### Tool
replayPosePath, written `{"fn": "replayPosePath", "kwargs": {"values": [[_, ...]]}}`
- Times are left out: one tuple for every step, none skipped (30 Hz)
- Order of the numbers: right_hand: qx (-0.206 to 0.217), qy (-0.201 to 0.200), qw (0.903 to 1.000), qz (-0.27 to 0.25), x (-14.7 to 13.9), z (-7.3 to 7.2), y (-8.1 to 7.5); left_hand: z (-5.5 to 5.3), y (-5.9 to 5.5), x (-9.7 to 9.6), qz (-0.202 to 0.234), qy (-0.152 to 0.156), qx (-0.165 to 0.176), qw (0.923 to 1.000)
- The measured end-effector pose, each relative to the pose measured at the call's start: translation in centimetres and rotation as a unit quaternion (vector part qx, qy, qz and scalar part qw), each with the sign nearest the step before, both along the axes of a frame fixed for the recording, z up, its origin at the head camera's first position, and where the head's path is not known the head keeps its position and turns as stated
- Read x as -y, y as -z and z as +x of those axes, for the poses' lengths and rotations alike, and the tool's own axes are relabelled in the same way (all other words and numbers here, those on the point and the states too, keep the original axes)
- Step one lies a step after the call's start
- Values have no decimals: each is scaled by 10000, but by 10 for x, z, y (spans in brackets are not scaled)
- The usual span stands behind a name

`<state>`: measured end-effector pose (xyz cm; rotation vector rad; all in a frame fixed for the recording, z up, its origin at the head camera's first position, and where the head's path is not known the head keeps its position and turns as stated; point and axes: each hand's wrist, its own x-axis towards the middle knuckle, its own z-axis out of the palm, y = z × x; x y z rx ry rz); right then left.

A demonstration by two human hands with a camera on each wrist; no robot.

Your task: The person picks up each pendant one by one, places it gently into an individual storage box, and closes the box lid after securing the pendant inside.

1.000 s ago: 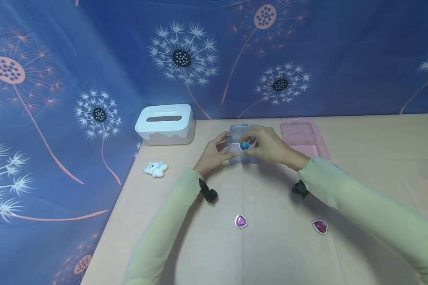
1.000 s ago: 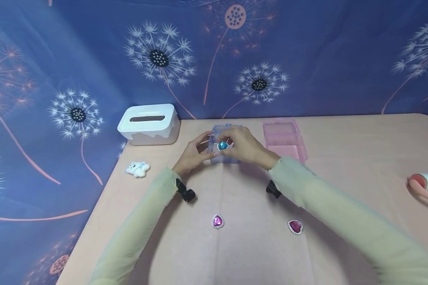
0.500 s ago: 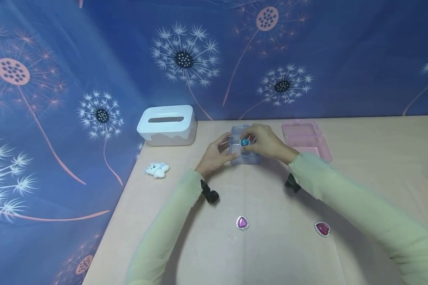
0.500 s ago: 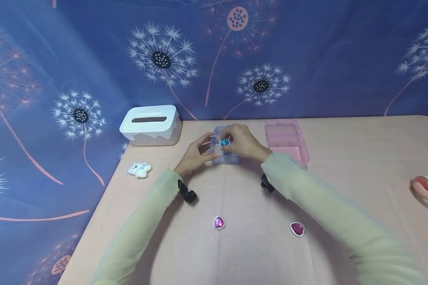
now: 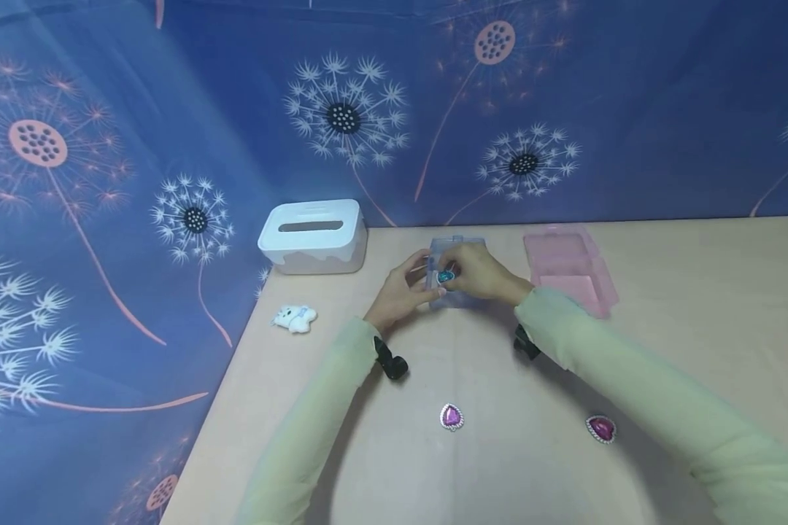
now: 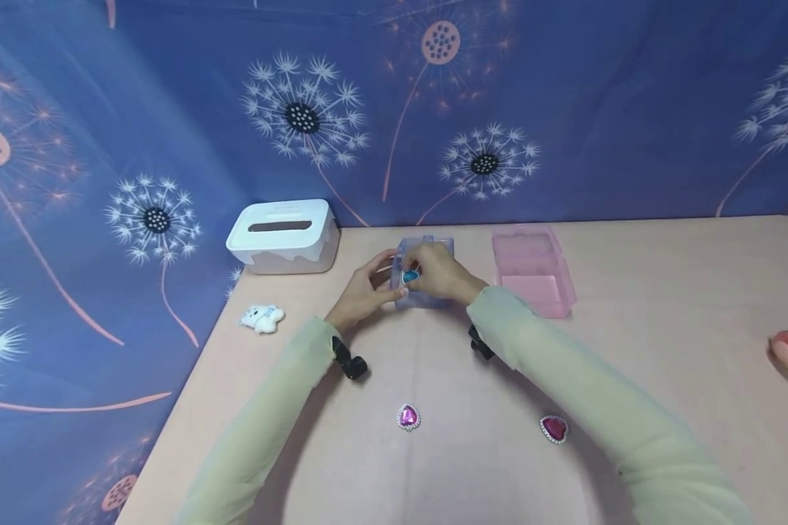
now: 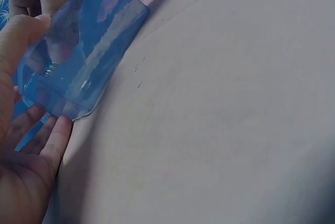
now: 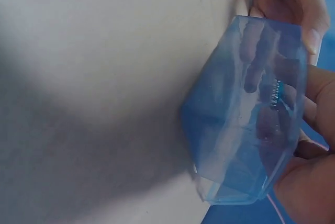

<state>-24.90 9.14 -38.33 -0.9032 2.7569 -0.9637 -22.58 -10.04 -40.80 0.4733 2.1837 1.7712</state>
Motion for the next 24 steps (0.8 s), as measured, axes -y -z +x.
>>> {"fn": "replayPosePath", "kwargs": {"values": [[-60, -54, 10000, 30, 1, 0, 0, 0, 0, 0, 43, -14, 0, 10000], [-108, -114, 9999, 69, 2, -1, 0, 0, -1, 0, 67, -34, 20, 10000], [-158, -190, 9996, 106, 3, -2, -1, 0, -1, 1, 80, -47, 43, 9999], [-208, -247, 9993, 167, 4, -2, -1, -1, -1, 1, 82, -65, 64, 9999], [-250, -295, 9990, 239, 5, -3, -1, -1, 0, 2, 77, -80, 85, 9999], [-288, -321, 9986, 308, 5, -3, -2, -2, 1, 2, 78, -99, 103, 9999], [-321, -338, 9982, 382, 6, -4, -2, -4, 3, 2, 93, -114, 116, 9998], [-302, -334, 9980, 444, 6, -4, -2, -5, 5, 2, 96, -139, 107, 9998], [-295, -321, 9977, 512, 6, -4, -3, -7, 9, 1, 101, -170, 68, 9998], [-301, -320, 9974, 571, 6, -5, -3, -9, 13, 1, 103, -205, 21, 9997], [-286, -316, 9972, 616, 6, -5, -4, -10, 16, 0, 92, -239, -35, 9997], [-258, -309, 9971, 653, 6, -4, -4, -12, 19, 0, 83, -269, -83, 9996], [-250, -302, 9968, 701, 6, -4, -5, -13, 22, -1, 62, -297, -132, 9995], [-255, -305, 9965, 739, 6, -4, -5, -14, 24, -1, 30, -315, -183, 9993], [-266, -310, 9961, 779, 6, -4, -5, -14, 24, -1, 33, -304, -173, 9994], [-282, -323, 9957, 815, 6, -5, -5, -13, 22, -1, 61, -274, -140, 9995], [-282, -313, 9953, 868, 6, -5, -4, -12, 19, -2, 89, -247, -104, 9996], [-309, -316, 9948, 922, 7, -5, -4, -10, 16, -2, 115, -204, -68, 9997], [-333, -329, 9941, 977, 7, -5, -3, -8, 12, -2, 137, -167, -37, 9998], [-303, -349, 9939, 997, 7, -5, -3, -6, 9, -2, 160, -135, -3, 9998], [-235, -339, 9940, 1016, 7, -5, -4, -4, 6, -2, 192, -110, 39, 9997], [-182, -329, 9938, 1043, 8, -6, -4, -2, 3, -2, 199, -116, 39, 9997], [-119, -310, 9938, 1064, 8, -5, -4, -1, 3, -2, 172, -118, 31, 9998], [-66, -297, 9938, 1069, 9, -5, -4, -1, 3, -2, 155, -110, 35, 9998]]}}
